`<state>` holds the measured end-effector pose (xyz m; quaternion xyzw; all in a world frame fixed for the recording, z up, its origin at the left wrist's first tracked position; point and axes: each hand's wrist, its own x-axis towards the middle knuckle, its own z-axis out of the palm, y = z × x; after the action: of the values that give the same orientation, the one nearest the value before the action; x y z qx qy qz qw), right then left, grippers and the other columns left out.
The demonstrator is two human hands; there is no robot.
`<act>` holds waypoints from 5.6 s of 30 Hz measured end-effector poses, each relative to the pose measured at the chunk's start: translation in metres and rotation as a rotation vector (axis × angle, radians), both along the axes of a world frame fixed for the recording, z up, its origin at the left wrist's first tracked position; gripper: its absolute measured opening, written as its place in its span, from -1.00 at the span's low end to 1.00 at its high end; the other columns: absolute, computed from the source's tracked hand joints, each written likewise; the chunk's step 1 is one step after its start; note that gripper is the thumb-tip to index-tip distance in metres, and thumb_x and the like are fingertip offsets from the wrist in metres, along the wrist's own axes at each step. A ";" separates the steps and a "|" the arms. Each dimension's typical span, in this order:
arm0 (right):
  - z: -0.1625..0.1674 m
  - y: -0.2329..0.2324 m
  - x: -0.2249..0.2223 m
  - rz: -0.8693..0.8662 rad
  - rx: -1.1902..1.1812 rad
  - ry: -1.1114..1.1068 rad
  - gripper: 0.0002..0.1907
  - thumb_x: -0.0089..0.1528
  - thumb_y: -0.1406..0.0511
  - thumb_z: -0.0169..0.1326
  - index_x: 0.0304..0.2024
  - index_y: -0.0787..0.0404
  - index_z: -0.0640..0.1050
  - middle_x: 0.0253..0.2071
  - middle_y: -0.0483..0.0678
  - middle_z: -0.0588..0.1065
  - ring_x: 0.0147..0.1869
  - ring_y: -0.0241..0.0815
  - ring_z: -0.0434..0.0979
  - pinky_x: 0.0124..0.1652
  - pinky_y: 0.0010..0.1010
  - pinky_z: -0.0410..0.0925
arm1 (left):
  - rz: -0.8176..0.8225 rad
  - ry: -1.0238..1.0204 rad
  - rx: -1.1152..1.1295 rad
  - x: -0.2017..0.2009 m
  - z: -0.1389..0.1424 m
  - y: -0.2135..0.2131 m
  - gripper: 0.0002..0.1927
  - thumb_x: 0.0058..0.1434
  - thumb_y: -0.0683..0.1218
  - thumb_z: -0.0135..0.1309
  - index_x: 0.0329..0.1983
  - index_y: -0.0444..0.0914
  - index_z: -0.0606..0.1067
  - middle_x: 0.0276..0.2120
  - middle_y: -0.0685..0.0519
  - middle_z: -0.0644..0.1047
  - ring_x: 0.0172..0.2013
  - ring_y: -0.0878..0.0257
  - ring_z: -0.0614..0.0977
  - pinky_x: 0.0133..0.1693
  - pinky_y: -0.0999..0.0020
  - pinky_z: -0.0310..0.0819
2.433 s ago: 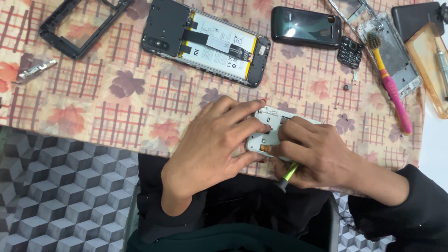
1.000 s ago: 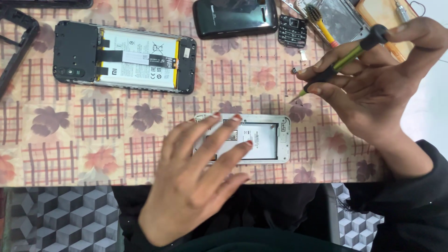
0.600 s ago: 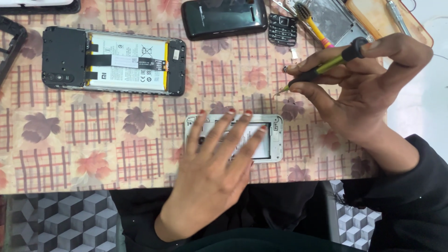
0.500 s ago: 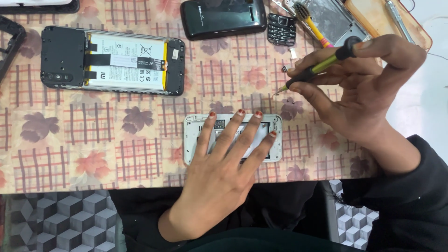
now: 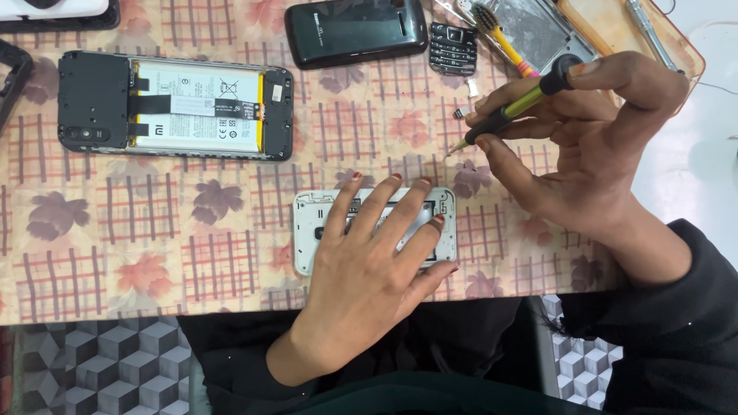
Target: The person uses a screwdriver to remove screws from the back of two smartphones. They then lift off the back covers and remove internal components, including the battery and motherboard, placing them on the table.
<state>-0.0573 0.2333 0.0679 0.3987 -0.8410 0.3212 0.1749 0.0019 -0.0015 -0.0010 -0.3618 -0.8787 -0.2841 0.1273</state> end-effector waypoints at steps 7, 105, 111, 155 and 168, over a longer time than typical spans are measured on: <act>-0.002 0.012 0.003 -0.009 -0.007 0.015 -0.16 0.16 0.71 0.15 0.19 0.25 -0.13 -0.04 0.40 0.33 0.01 0.20 0.64 -0.05 -0.19 0.66 | 0.016 -0.041 0.051 -0.002 0.001 0.001 -0.33 0.16 0.23 0.28 0.13 -0.32 0.41 0.14 -0.05 0.52 0.24 -0.03 0.48 0.36 -0.16 0.14; -0.019 0.024 0.004 0.375 -0.139 -0.258 -0.51 0.29 0.58 0.04 0.11 0.28 0.09 -0.20 0.22 0.51 0.06 0.15 0.71 -0.19 -0.42 0.64 | 0.036 -0.011 -0.002 0.003 -0.005 0.005 -0.49 0.18 0.27 0.23 -0.05 -0.20 0.56 0.19 0.02 0.51 0.28 0.01 0.43 0.37 -0.18 0.09; -0.016 0.012 0.005 0.272 -0.031 -0.002 -0.19 0.09 0.48 0.36 0.14 0.23 0.06 -0.36 0.13 0.55 -0.32 -0.02 0.74 -0.40 -0.37 0.59 | 0.034 0.004 0.001 0.003 -0.006 0.005 -0.42 0.17 0.27 0.20 0.09 -0.19 0.57 0.20 0.02 0.50 0.28 0.02 0.43 0.38 -0.16 0.11; -0.020 0.041 0.006 0.267 -0.065 -0.221 -0.04 0.03 0.58 0.26 0.29 0.22 -0.04 -0.21 0.38 0.54 -0.10 0.22 0.73 -0.14 -0.10 0.67 | 0.095 0.005 -0.033 0.006 -0.008 0.005 -0.37 0.13 0.33 0.20 0.08 -0.17 0.56 0.25 0.10 0.49 0.31 0.13 0.43 0.37 -0.07 0.16; -0.021 0.035 0.008 0.306 -0.112 -0.116 -0.13 0.10 0.56 0.29 0.13 0.24 -0.10 -0.16 0.42 0.49 -0.01 0.28 0.68 -0.07 -0.07 0.61 | 0.096 0.012 -0.042 0.006 -0.011 0.007 -0.37 0.14 0.36 0.17 0.07 -0.16 0.57 0.24 0.11 0.51 0.31 0.13 0.43 0.38 -0.08 0.14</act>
<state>-0.0493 0.2681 0.0466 0.4927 -0.7598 0.4129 0.0972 0.0081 0.0059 -0.0116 -0.3235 -0.9000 -0.2572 0.1385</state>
